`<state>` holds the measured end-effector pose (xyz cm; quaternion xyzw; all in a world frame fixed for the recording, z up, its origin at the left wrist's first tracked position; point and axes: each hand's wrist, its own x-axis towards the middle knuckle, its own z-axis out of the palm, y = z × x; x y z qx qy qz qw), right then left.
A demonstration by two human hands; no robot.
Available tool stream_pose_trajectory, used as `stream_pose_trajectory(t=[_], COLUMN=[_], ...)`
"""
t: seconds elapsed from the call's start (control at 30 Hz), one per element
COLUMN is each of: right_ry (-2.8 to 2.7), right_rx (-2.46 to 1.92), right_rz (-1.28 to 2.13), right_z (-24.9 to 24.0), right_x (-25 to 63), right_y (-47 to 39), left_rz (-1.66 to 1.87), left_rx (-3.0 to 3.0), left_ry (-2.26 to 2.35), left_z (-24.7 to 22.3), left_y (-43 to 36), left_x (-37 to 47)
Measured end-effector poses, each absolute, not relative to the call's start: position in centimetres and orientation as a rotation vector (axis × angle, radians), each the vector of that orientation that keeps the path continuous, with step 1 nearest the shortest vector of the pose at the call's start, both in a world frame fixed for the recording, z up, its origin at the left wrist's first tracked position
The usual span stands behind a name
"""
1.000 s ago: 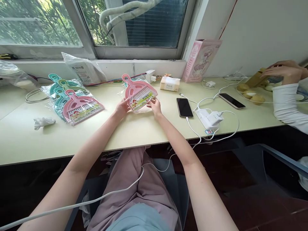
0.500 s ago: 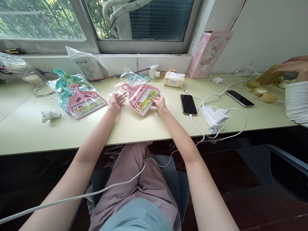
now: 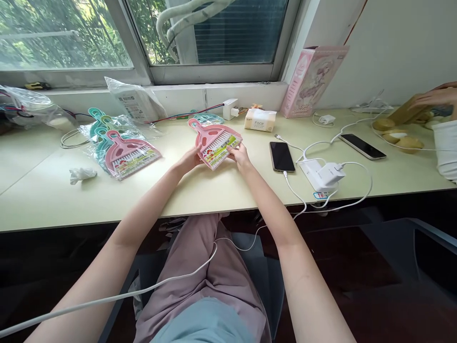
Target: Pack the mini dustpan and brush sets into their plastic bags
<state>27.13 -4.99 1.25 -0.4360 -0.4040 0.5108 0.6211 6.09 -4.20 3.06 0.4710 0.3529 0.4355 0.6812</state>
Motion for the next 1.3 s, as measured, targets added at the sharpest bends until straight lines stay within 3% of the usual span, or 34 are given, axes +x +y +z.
stream_pose_trajectory(t=[0.13,0.27,0.47,0.63,1.07,1.3], right_ry=[-1.161,-1.308,-1.540,-1.881,-1.542,-1.479], right_rx=[-1.347,-1.654,-1.557,-1.379,-1.519,-1.416], right_rz=[1.030,0.295,-0.191,-0.142,-0.036,-0.053], right_z=[0.5,0.6,3.6,3.8,4.1,4.6], right_x=[28.2,30.9,30.3,25.3,24.1,23.3], right_y=[-4.2,-4.3,-7.1,-8.4,-7.3,-8.0], left_rz=[1.184,1.335,1.333,1.296,1.202,1.147], left_rx=[0.964,0.845,0.994,1.323,1.287,1.652], left_ry=[1.020,1.106,0.989,0.803,0.803,0.695], left_z=[1.9,2.3,3.3,3.7,3.8,2.5], left_y=[-2.7,-1.5,-2.6,-5.2,-5.2,-3.9], left_x=[5.3,3.8,4.4,6.9,7.2,6.8])
